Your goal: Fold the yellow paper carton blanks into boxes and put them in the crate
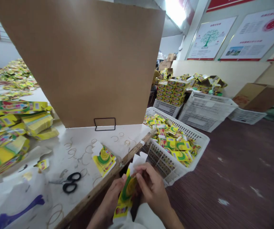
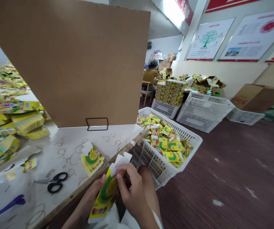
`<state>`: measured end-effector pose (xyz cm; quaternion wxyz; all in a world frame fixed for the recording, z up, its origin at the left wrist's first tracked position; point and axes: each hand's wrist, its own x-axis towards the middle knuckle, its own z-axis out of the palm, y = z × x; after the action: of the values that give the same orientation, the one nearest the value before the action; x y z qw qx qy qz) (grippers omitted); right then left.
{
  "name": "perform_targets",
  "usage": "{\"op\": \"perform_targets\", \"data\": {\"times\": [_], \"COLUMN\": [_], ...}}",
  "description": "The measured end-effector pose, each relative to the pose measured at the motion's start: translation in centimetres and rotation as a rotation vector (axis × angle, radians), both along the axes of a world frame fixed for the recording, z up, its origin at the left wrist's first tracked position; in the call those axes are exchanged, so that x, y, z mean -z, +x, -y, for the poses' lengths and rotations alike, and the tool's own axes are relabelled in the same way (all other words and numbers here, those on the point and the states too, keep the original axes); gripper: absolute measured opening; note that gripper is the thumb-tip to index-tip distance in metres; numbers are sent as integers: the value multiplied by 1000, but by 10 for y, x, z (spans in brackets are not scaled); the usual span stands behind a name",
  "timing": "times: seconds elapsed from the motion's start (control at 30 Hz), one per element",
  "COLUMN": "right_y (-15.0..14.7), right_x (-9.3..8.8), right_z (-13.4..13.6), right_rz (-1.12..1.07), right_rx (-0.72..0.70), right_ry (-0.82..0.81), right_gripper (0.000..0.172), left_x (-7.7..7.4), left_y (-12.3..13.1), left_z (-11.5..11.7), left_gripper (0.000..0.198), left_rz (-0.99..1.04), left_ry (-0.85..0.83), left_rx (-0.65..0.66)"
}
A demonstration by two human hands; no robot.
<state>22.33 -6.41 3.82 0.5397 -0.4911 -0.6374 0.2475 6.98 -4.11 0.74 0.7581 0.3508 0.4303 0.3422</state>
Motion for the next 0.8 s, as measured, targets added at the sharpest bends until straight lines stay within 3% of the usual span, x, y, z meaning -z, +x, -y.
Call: {"op": "perform_targets", "data": {"times": [0.1, 0.17, 0.23, 0.3, 0.37, 0.47, 0.67, 0.8], "right_y": [0, -1, -4, -8, -13, -20, -19, -10], "right_x": [1, 3, 7, 12, 19, 29, 32, 21], "right_z": [-4, -5, -3, 1, 4, 4, 0, 0], "right_rz": [-270, -308, -269, -187, -137, -191, -266, -301], "right_rx": [-63, -44, 55, 165, 136, 36, 186, 111], "right_ry": [-134, -123, -76, -52, -93, -250, -346, -301], "right_gripper": [18, 20, 23, 41, 50, 32, 30, 41], "left_x": [-6, -12, -16, -18, -17, -13, -3, -3], "left_y": [1, 1, 2, 2, 4, 7, 8, 0], "left_z": [2, 1, -2, -4, -5, -5, -8, -11], "left_gripper": [63, 58, 56, 56, 50, 43, 44, 61], "left_rz": [48, 63, 47, 18, -64, -236, -360, -150], "left_ry": [73, 144, 192, 257, 390, 572, 660, 598], "left_rx": [99, 152, 119, 61, 3, -70, -14, 35]}}
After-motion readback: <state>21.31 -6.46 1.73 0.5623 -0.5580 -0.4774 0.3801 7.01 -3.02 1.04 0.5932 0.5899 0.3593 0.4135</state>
